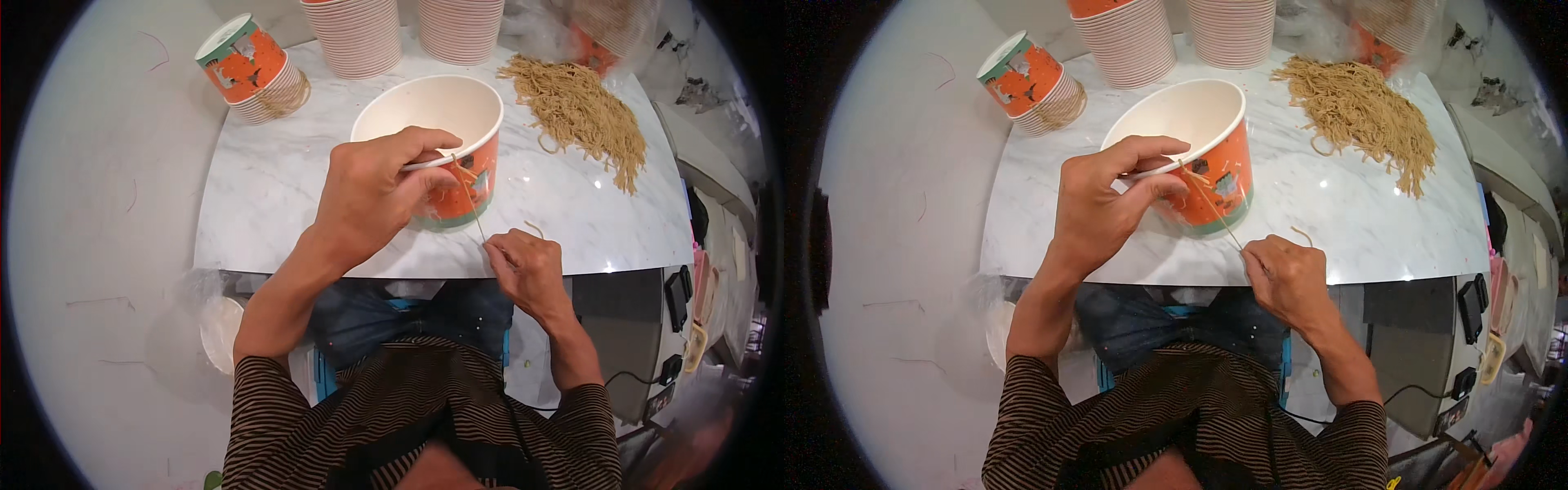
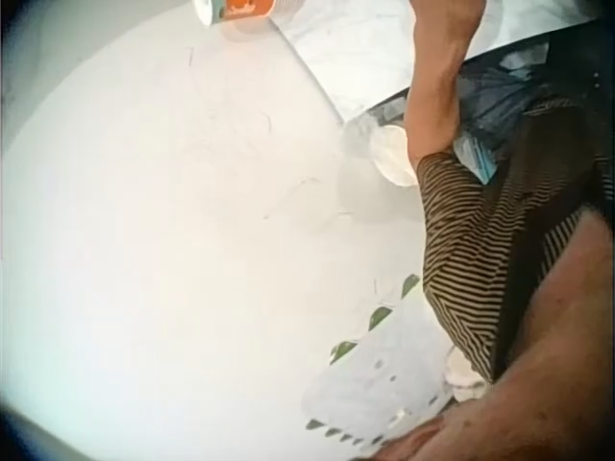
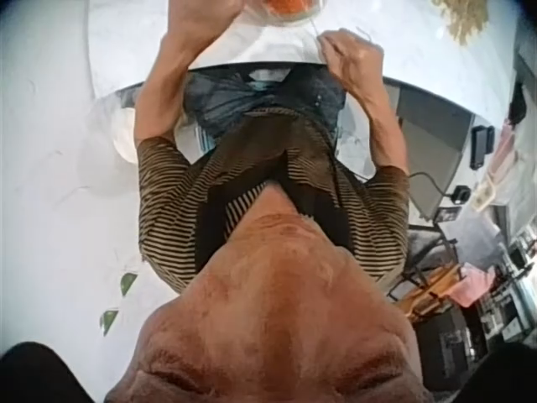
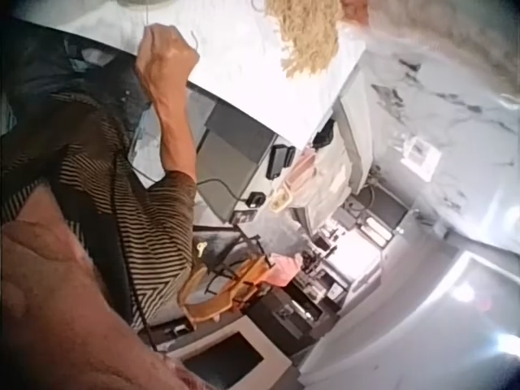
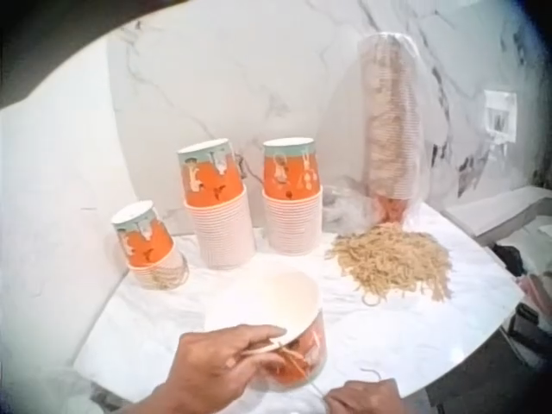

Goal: Attaching rubber bands to the rims of paper cups for assembly or packaging.

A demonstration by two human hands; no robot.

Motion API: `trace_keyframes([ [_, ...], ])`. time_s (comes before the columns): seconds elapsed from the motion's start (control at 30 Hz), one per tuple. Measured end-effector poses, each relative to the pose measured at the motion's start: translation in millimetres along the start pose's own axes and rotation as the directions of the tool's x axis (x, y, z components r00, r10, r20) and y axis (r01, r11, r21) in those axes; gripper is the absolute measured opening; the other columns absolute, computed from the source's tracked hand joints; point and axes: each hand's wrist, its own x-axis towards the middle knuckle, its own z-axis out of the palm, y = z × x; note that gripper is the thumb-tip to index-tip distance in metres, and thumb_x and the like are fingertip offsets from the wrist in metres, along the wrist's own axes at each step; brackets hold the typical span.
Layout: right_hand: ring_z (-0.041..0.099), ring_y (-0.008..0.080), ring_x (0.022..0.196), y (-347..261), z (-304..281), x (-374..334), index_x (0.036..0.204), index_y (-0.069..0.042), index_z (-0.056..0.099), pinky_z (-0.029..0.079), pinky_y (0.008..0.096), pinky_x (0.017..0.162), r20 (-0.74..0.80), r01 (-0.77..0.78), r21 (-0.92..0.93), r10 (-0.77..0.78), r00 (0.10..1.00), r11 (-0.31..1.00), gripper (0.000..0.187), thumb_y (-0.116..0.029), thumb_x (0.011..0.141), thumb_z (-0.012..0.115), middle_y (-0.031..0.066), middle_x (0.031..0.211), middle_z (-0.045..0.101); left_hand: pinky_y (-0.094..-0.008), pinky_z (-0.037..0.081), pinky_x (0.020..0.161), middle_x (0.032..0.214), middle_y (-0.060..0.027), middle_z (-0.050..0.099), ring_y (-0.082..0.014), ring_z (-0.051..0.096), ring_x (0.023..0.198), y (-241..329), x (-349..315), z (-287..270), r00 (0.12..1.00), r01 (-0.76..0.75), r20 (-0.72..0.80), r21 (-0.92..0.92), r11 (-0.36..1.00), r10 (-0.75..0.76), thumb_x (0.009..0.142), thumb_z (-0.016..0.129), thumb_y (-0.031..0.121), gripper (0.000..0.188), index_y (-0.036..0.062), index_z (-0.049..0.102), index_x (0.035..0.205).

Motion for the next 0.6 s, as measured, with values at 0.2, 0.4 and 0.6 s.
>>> trace_keyframes([
  [0.2, 0.068, 0.0324, 0.066, -9, 10, 0, 0.086, -0.002, 0.073, 0.052, 0.0385, 0.058, 0.041, -0.009, 0.052, 0.007, 0.999, 0.999, 0.004, -0.006, 0.086, 0.074, 0.0132, 0.076, 0.069, -0.0264, 0.060, 0.077, 0.096, -0.0090, 0.079, -0.0121, 0.075, 0.086, 9, -13, -11, 0.995, 0.104, 0.027, -0.144, 0.984, -0.101, 0.089, 0.074, -0.002, 0.026, -0.0010, 0.075, 0.115],
  [0.4, 0.063, 0.0225, 0.061, -6, -25, -23, 0.090, 0.000, 0.073, 0.049, 0.0333, 0.058, 0.390, -0.229, 0.247, 0.120, 0.913, 0.942, 0.011, -0.011, 0.092, 0.073, 0.0130, 0.073, 0.067, -0.0309, 0.056, 0.076, 0.092, -0.0095, 0.078, -0.0180, 0.071, 0.083, -22, -19, -48, 0.992, -0.127, 0.007, 0.263, 0.956, 0.129, 0.088, 0.073, -0.002, 0.022, 0.0004, 0.077, 0.110],
  [0.6, 0.059, 0.0085, 0.056, -8, -91, -62, 0.091, 0.002, 0.078, 0.046, 0.0247, 0.050, 0.500, -0.500, 0.398, 0.276, 0.821, 0.769, 0.009, -0.003, 0.093, 0.071, 0.0059, 0.071, 0.072, -0.0369, 0.055, 0.089, 0.097, -0.0088, 0.076, -0.0230, 0.070, 0.088, -46, -42, -80, 0.996, -0.050, 0.091, 0.262, 0.964, 0.026, 0.081, 0.076, -0.008, 0.021, 0.0012, 0.075, 0.099],
])
